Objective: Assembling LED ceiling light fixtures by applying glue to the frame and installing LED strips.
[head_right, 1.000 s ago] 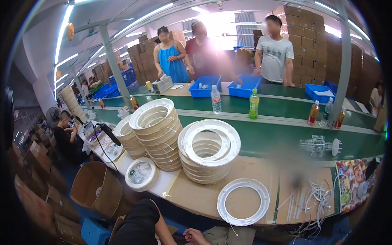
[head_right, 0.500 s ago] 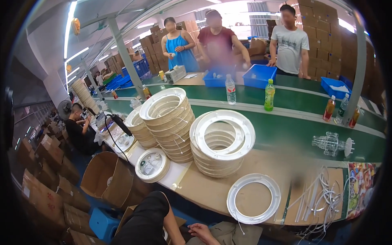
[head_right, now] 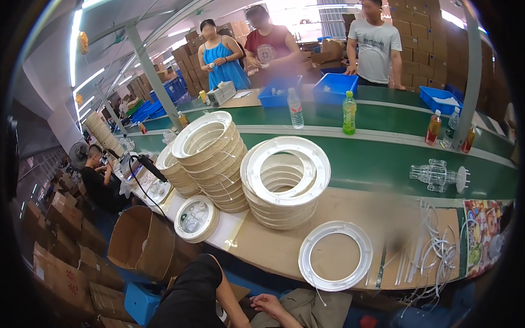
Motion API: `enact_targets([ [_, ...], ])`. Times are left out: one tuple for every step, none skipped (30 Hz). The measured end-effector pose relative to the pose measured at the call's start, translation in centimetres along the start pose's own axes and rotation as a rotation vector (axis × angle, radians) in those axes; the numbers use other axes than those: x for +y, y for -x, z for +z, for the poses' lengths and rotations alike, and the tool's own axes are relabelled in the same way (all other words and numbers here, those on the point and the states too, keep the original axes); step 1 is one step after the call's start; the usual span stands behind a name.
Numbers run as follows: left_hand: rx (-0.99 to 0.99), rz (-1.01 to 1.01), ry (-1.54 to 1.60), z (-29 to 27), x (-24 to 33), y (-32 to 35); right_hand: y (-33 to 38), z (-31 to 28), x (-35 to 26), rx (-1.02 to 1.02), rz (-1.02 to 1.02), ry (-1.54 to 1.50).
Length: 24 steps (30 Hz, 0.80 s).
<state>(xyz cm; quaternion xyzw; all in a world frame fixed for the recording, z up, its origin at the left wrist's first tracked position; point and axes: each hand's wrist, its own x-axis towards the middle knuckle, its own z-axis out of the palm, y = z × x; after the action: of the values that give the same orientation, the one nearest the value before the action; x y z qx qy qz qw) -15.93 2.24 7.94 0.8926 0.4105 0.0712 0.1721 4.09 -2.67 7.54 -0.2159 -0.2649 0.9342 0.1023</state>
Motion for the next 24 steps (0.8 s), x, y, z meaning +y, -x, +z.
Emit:
enact_targets([
  [0.005,0.013,-0.005,0.1,0.2,0.2,0.1,0.2,0.1,0.015,0.004,0.010],
  [0.011,0.027,-0.010,0.2,0.4,0.3,0.2,0.5,0.0,0.021,0.002,0.002],
  [0.011,0.045,-0.013,0.2,0.5,0.5,0.3,0.8,-0.1,0.036,-0.003,-0.007],
  [0.009,0.065,-0.013,0.4,0.7,0.7,0.6,1.3,-0.4,0.054,-0.008,-0.020],
  [0.000,0.091,-0.010,0.5,0.8,0.8,0.5,1.6,-0.8,0.068,-0.017,-0.044],
  [-0.019,0.123,0.002,0.5,1.2,1.1,0.7,2.0,-1.5,0.084,-0.006,-0.006],
  [-0.052,0.174,0.024,0.8,1.8,1.3,1.2,2.5,-1.5,0.115,-0.004,0.012],
  [-0.102,0.238,0.062,1.1,2.7,1.7,0.5,1.5,-0.7,0.068,0.003,0.038],
  [-0.166,0.311,0.114,2.0,3.7,3.0,0.6,1.7,-0.8,0.062,-0.015,0.052],
  [-0.238,0.388,0.171,2.7,4.7,4.4,-0.3,1.2,-0.4,0.032,-0.048,0.114],
  [-0.322,0.475,0.235,3.2,5.5,6.0,-0.1,1.9,-1.1,0.032,-0.079,0.110],
  [-0.409,0.570,0.300,3.3,6.2,7.6,-0.3,2.4,-1.4,0.027,-0.093,0.113],
  [-0.493,0.673,0.370,3.3,6.9,8.3,-0.8,2.1,-0.7,0.012,-0.099,0.078],
  [-0.574,0.767,0.428,3.0,6.9,9.1,-1.2,2.6,-0.9,0.012,-0.101,0.123],
  [-0.640,0.846,0.479,2.8,6.8,9.7,-1.4,3.2,-1.2,0.035,-0.111,0.099],
  [-0.701,0.920,0.523,2.4,6.3,10.1,-1.8,3.5,-1.2,0.096,-0.155,0.017],
  [-0.748,0.984,0.560,2.3,6.1,10.2,-2.1,3.2,-1.3,0.102,-0.134,0.047],
  [-0.788,1.044,0.595,2.2,5.7,10.2,-2.1,2.9,-1.3,0.103,-0.108,0.082],
  [-0.817,1.088,0.624,2.1,5.3,10.6,-1.8,2.9,-1.5,0.137,-0.133,0.032],
  [-0.835,1.115,0.641,2.1,4.3,11.0,-1.9,2.9,-2.0,0.156,-0.117,0.004],
  [-0.833,1.126,0.660,2.3,4.3,11.8,-1.6,3.0,-1.9,0.163,-0.082,-0.014],
  [-0.827,1.133,0.676,2.4,4.3,12.6,-1.4,3.2,-2.0,0.165,-0.082,-0.031],
  [-0.817,1.142,0.690,2.6,4.5,13.0,-1.4,3.0,-1.7,0.178,-0.090,-0.043],
  [-0.803,1.149,0.702,2.8,4.7,13.3,-1.3,2.9,-1.5,0.190,-0.096,-0.052],
])
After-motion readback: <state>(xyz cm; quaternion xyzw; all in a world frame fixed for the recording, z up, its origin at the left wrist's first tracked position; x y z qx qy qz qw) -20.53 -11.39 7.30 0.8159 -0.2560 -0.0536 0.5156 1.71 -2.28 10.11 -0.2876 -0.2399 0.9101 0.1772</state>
